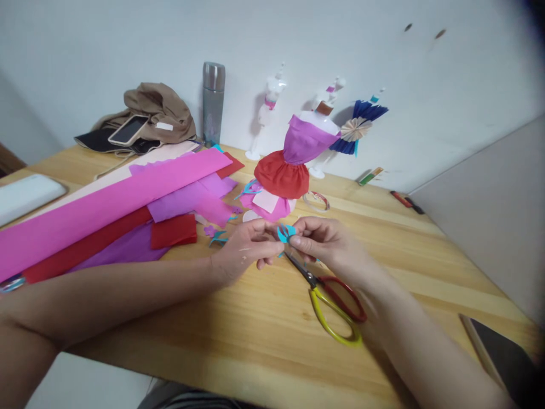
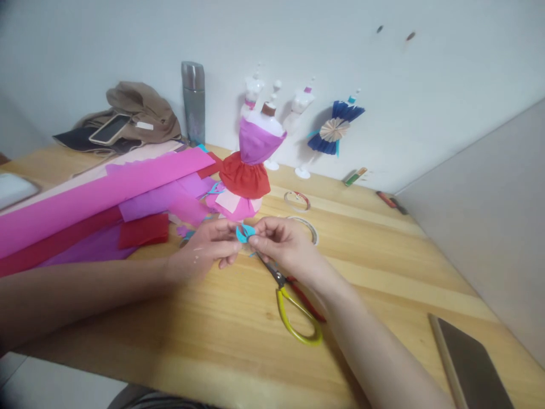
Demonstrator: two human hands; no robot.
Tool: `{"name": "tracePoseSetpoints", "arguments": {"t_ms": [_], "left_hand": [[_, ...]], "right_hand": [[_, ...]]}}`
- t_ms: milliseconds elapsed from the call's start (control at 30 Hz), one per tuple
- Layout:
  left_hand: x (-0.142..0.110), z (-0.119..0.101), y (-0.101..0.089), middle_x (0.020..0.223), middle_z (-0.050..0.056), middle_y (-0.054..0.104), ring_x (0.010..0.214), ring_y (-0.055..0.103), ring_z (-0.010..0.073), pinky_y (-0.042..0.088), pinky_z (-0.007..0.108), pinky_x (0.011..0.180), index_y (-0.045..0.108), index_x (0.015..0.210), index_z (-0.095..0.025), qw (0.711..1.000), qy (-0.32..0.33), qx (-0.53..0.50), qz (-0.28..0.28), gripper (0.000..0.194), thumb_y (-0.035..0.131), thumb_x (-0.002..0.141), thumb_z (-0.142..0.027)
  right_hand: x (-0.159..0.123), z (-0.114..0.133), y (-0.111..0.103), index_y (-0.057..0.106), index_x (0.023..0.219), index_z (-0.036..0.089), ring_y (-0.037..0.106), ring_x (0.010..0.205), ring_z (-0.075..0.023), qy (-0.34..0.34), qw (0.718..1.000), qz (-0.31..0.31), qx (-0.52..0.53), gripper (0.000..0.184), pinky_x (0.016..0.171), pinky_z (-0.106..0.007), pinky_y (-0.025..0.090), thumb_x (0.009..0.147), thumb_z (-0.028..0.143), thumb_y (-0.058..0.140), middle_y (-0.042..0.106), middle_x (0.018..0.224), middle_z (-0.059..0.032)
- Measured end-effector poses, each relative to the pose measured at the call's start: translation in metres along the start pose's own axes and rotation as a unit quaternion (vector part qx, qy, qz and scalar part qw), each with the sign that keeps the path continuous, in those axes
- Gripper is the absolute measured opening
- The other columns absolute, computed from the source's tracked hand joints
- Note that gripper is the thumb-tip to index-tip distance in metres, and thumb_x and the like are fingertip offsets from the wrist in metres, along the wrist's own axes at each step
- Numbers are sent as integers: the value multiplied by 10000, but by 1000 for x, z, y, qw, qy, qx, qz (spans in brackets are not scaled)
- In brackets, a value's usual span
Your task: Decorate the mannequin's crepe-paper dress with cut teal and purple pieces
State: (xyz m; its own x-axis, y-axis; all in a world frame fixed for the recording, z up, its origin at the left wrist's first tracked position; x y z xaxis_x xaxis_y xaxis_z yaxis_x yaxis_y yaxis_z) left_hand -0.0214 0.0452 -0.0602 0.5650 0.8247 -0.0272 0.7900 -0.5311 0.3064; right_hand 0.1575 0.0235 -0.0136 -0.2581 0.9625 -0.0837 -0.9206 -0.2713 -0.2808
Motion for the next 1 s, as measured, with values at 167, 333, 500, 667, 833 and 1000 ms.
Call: {"name": "tracePoseSetpoints", "arguments": {"t_ms": [167,333,500,667,833,1000], "left_hand": [[0,3,1,603,-66,582,487,484,66,342,190,436,624,909,-181,1000,11,-18,-12,383,827,691,-420],[1,4,0,527,-65,527,471,458,76,324,205,445,620,793,-181,999,11,4,-30,345,807,707,-457],[-3,-3,2,526,-66,529,463,427,69,319,211,463,624,711,-175,996,-34,61,-48,253,790,712,-366],[-2,-1,6,579,-42,568,544,466,74,330,210,541,630,635,-157,988,-61,136,-41,159,726,756,-197],[2,11,4,567,-50,534,546,449,79,322,221,554,609,600,-159,981,-60,183,-27,148,683,716,-104],[3,14,4,570,-44,547,558,450,92,324,227,550,631,621,-157,969,-67,236,-9,105,649,682,-74]], "right_hand": [[0,-2,8,663,660,240,440,449,-104,20,999,-9,46,387,443,-280,321,637,502,947,624,592,10],[1,-4,11,649,662,233,446,443,-104,23,999,15,31,390,453,-284,334,663,510,923,616,578,14],[-2,-1,-3,667,733,222,546,549,-155,6,999,31,-45,365,533,-306,416,771,551,822,637,606,-16],[-8,3,-6,706,935,233,607,681,-184,-119,981,-44,-147,206,597,-317,484,833,407,745,706,842,-50],[-13,10,5,705,867,216,626,713,-188,-189,937,12,-295,63,666,-317,485,844,199,650,714,835,-43],[-14,11,8,669,801,204,615,651,-182,-189,914,26,-357,135,646,-306,461,820,109,574,681,768,-41]]}}
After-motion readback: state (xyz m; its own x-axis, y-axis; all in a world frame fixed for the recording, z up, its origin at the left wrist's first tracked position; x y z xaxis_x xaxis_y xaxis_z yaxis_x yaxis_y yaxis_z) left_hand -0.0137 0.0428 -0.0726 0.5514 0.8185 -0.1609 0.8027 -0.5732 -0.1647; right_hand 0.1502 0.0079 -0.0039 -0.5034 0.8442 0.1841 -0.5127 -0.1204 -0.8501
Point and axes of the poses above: each hand's wrist, its own x-axis towards the middle knuckle, its own y-axis out of the palm, z = x × y, the point moved 1 cm from there along x, towards the middle knuckle
